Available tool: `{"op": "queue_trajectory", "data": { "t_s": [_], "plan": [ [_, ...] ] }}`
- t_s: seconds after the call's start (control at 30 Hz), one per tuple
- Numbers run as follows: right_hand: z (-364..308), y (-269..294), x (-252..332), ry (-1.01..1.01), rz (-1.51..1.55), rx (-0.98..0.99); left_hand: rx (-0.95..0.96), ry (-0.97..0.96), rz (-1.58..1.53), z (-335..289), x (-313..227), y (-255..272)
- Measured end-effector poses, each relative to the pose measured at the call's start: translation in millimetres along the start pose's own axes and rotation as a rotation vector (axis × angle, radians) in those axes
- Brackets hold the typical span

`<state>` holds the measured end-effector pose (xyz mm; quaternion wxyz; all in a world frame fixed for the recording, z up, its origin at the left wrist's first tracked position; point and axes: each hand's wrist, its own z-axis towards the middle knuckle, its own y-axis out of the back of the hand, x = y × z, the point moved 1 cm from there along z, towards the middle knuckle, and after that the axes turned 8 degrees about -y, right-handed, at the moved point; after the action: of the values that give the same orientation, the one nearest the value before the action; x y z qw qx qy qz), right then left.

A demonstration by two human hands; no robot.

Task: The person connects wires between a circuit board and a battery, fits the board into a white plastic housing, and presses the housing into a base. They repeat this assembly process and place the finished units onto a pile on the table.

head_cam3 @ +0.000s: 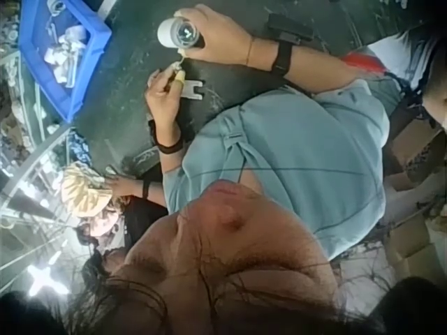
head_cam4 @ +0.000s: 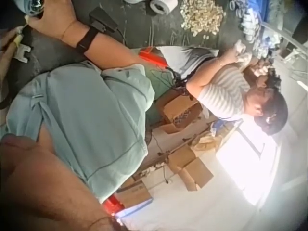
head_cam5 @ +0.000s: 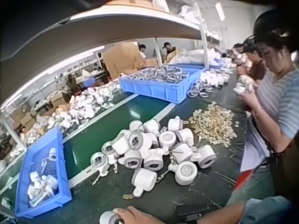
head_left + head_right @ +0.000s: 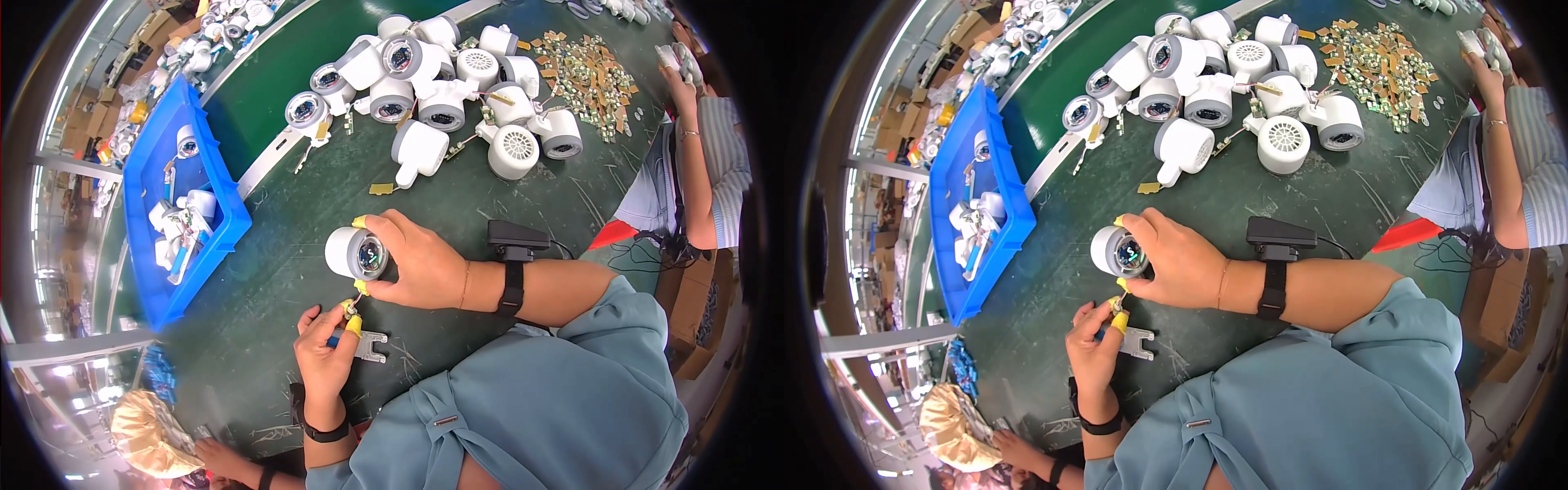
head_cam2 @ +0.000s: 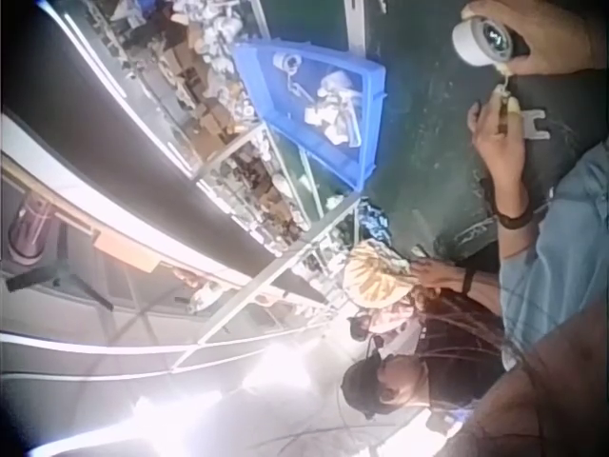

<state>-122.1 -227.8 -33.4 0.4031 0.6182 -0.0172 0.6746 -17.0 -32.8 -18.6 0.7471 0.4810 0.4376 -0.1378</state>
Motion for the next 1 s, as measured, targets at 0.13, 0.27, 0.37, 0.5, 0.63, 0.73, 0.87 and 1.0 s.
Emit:
{"op": "queue_trajectory", "data": {
  "t_s": [0.13, 0.27, 0.37, 0.5, 0.63, 0.73, 0.87, 1.0],
  "plan": [
    [0.3, 0.0, 0.2, 0.003, 0.007, -0.010, 0.002, -0.005, 0.009, 0.8, -0.6, 0.1],
    [0.0, 0.3, 1.5, 0.010, -0.003, -0.013, 0.004, -0.005, 0.014, -0.8, 1.2, 0.4],
    [-0.2, 1.6, 2.3, 0.007, -0.007, -0.003, -0.012, -0.014, -0.006, -1.3, 1.5, -0.1],
    [-0.3, 2.5, 1.2, -0.011, -0.002, -0.001, 0.005, 0.040, -0.008, -0.3, -2.1, 0.2],
    [0.0, 3.1, 0.6, -0.016, 0.003, -0.006, -0.031, 0.073, -0.041, -4.3, 0.8, -1.5],
    [1.5, 1.4, 1.9, -0.016, 0.005, 0.013, -0.064, 0.191, -0.183, -9.0, -4.4, 6.4],
    [3.7, 1.1, 11.5, 0.015, 0.012, 0.106, -0.141, 0.222, -0.366, -19.8, -15.7, 36.4],
    [-0.1, 5.7, 9.6, 0.051, -0.042, 0.227, -0.365, 0.260, -0.424, -4.9, -43.6, 101.7]
  ]
}}
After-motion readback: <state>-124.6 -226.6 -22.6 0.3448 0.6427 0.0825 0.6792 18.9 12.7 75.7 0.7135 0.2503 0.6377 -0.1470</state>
